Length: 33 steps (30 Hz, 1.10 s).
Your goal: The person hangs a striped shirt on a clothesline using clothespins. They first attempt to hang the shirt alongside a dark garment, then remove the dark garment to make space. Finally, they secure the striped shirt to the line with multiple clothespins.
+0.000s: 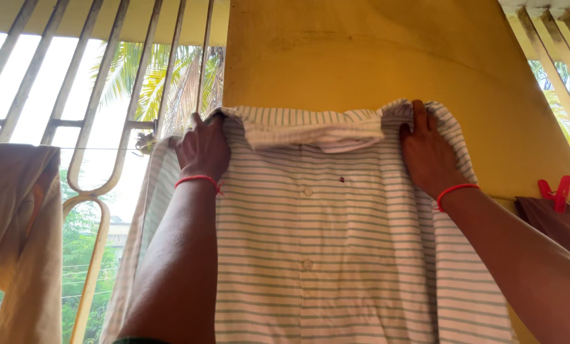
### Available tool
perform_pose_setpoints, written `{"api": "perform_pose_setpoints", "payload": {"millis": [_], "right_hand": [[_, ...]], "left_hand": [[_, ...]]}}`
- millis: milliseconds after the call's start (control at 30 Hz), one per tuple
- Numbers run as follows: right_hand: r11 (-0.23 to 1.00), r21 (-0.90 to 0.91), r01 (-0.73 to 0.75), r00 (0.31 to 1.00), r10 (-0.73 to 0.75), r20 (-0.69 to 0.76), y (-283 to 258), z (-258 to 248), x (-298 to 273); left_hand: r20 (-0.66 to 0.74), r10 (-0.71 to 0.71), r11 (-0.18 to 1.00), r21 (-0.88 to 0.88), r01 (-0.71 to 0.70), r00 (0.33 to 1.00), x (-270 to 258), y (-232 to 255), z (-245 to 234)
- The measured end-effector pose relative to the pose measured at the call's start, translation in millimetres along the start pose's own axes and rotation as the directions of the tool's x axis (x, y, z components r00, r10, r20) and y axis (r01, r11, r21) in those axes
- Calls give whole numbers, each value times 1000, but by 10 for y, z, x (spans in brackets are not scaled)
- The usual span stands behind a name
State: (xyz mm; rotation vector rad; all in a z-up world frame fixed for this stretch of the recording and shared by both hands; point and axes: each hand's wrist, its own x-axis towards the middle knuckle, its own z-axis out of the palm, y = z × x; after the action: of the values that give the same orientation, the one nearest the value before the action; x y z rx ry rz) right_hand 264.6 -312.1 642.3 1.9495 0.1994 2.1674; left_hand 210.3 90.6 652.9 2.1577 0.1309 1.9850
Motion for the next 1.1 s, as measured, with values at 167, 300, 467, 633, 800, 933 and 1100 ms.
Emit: {"api": "perform_pose_setpoints", "payload": {"millis": [167, 300, 467, 633, 800, 933, 1100], "right_hand": [[997, 15, -70, 996, 69, 60, -108, 93, -98], [978, 119, -169, 983, 159, 95, -69, 200, -73], [965, 163, -204, 973, 181, 142, -13, 213, -128], [928, 214, -305, 941, 259, 219, -11, 195, -238], [869, 247, -429, 896, 375, 240, 168, 372, -236], [925, 124, -359, 917, 325, 233, 193, 419, -331], [927, 205, -316, 946, 291, 144, 140, 280, -389]], "left_hand": [[-41, 171, 979, 119, -165, 984, 21, -275, 8], [92, 55, 998, 35, -59, 994, 45, -234, -73], [109, 21, 998, 53, -27, 994, -23, -84, -131], [-185, 119, 984, 153, -91, 975, -334, 106, -56], [-499, 288, 955, 90, -282, 817, -420, 474, 50], [-358, 214, 967, -55, -249, 909, -473, 605, 35], [-383, 179, 972, -72, -223, 906, -444, 600, -55]]}}
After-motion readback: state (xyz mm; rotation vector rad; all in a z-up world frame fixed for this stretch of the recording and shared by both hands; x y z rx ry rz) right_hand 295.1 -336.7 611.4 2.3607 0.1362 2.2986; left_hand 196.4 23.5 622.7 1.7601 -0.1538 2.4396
